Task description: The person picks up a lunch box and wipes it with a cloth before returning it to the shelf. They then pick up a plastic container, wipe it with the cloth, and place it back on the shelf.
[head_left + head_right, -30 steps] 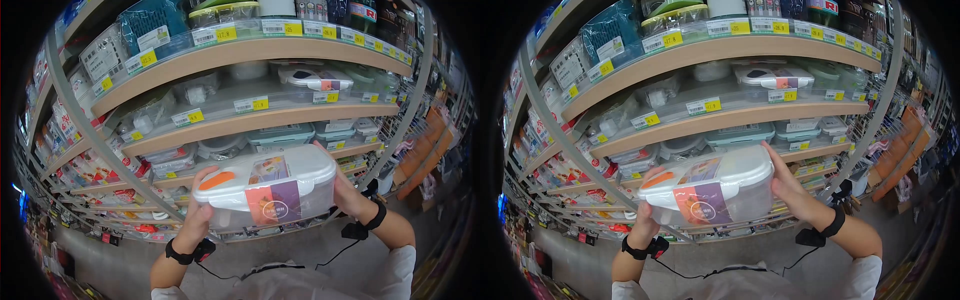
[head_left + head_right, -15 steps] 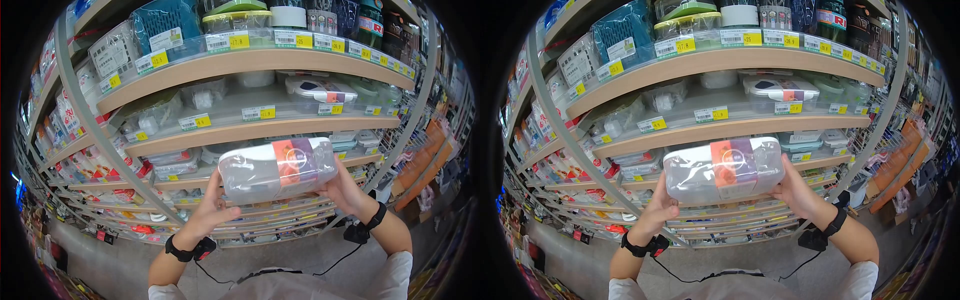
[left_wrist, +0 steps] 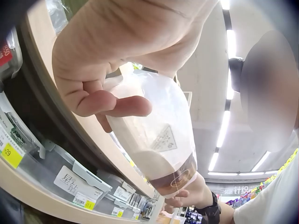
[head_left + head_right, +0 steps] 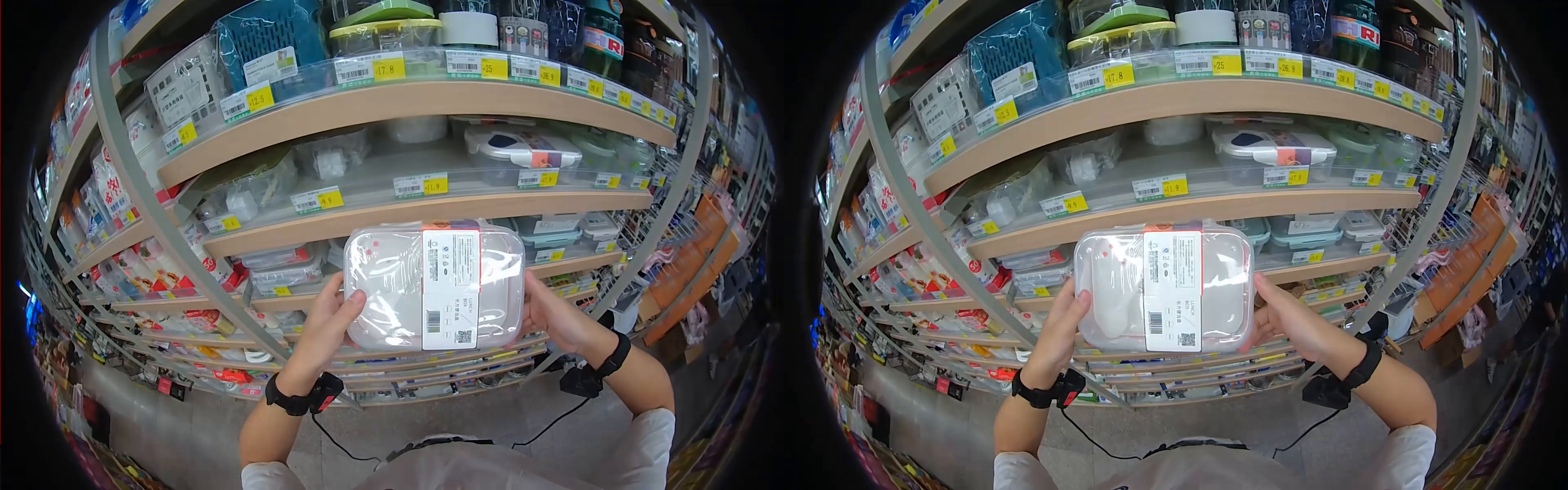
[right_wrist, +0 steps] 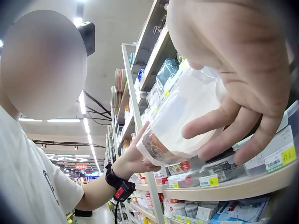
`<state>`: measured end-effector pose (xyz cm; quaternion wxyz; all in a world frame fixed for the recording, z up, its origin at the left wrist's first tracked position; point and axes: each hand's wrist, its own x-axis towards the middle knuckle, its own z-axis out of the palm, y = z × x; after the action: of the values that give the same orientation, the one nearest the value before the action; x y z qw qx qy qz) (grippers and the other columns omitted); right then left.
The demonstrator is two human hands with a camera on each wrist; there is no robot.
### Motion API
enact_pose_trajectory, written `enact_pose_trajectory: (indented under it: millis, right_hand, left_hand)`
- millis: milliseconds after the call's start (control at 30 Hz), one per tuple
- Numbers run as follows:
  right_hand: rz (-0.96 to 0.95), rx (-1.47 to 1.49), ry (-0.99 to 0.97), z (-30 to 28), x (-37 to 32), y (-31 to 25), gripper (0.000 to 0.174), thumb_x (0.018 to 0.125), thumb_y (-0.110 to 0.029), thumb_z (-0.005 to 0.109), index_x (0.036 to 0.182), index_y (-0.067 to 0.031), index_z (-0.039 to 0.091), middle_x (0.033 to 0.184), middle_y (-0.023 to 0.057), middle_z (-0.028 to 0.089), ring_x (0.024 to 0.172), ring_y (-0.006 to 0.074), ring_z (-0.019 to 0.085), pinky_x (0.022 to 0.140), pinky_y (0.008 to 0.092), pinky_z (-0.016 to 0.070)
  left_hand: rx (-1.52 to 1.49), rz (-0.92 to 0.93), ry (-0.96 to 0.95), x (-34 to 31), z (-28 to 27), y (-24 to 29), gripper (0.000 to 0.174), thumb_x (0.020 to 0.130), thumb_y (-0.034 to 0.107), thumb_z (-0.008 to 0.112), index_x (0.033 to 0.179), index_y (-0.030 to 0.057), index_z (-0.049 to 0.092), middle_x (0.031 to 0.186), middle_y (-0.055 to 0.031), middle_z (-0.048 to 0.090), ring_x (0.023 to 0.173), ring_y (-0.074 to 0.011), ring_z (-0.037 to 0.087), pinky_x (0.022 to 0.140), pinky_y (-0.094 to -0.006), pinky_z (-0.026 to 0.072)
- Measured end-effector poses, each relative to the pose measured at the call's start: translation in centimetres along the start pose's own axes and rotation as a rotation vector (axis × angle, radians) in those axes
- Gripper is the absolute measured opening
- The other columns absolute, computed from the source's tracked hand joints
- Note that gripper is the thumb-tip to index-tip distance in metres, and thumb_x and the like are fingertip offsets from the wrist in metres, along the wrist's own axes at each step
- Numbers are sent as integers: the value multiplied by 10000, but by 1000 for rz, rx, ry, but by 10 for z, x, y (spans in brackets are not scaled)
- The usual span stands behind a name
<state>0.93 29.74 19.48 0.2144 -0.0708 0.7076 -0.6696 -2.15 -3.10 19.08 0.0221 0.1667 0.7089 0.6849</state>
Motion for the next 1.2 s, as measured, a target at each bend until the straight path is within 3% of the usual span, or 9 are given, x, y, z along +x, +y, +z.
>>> enact_pose_trajectory:
  millis: [200, 433, 567, 733, 800, 933, 1000, 1133, 1200]
  right_hand:
    - [-119, -1, 30, 1, -4, 1, 572, 1011, -496, 207, 1335, -48, 355, 881, 100, 652, 731, 147, 647, 665, 263, 487]
    - [-192, -2, 54, 4, -9, -1, 548, 1015, -473, 224, 1330, -41, 346, 914, 90, 635, 735, 156, 646, 675, 272, 483]
    - [-281, -68, 110, 4, -11, 3, 555, 1011, -459, 282, 1375, -41, 302, 1043, 98, 583, 859, 146, 604, 718, 274, 475]
    - [-398, -124, 175, 2, -15, 9, 580, 1007, -413, 348, 1455, -68, 220, 1163, 83, 514, 1005, 137, 524, 800, 282, 454]
    - [-409, -166, 185, 1, -17, 11, 586, 1009, -345, 384, 1486, -81, 170, 1235, 72, 487, 1079, 143, 490, 866, 295, 432]
    - [-471, -104, 216, 5, -20, 12, 589, 1005, -285, 409, 1494, -71, 160, 1344, 64, 432, 1112, 136, 459, 878, 285, 415]
    - [-552, -120, 197, 8, -24, 5, 578, 1002, -232, 411, 1494, -57, 163, 1446, 68, 345, 1202, 137, 419, 931, 268, 389]
    - [-567, -126, 190, 8, -35, -1, 575, 998, -225, 415, 1492, -53, 178, 1482, 73, 310, 1288, 140, 363, 997, 265, 349]
    - [-483, -18, 130, 6, -43, -5, 703, 958, -334, 489, 1493, -32, 147, 1514, 94, 252, 1370, 183, 264, 1091, 325, 248]
  left_hand:
    - [-54, 31, -12, -3, 4, 6, 495, 936, 323, 555, 1288, 19, 386, 994, -96, 640, 845, -101, 623, 600, -213, 498]
    - [-115, 117, -59, -5, 4, 7, 498, 921, 238, 589, 1308, 22, 361, 1084, -125, 611, 973, -146, 605, 794, -262, 498]
    - [-139, 223, -57, -6, 6, 3, 591, 885, 215, 633, 1356, 26, 330, 1158, -127, 586, 1029, -166, 584, 872, -297, 465]
    - [42, 291, -6, -11, 1, -2, 872, 749, 249, 775, 1435, 12, 292, 1283, -105, 521, 1107, -196, 551, 920, -312, 425]
    - [130, 366, 1, -12, 2, -1, 892, 726, 242, 790, 1435, 12, 302, 1301, -113, 509, 1134, -205, 535, 932, -320, 421]
    - [276, 494, 49, -14, -3, -10, 939, 667, 221, 821, 1437, 27, 321, 1384, -154, 446, 1233, -249, 467, 984, -356, 399]
    - [279, 552, 61, -12, -4, -13, 942, 660, 201, 823, 1437, 25, 320, 1406, -170, 419, 1260, -266, 441, 1004, -370, 385]
    - [373, 726, 110, -12, -2, -10, 936, 660, 135, 821, 1447, 66, 318, 1442, -209, 370, 1300, -319, 408, 1041, -407, 357]
    - [369, 755, 118, -14, -1, -11, 925, 670, 119, 814, 1451, 94, 320, 1446, -221, 359, 1305, -330, 405, 1043, -411, 355]
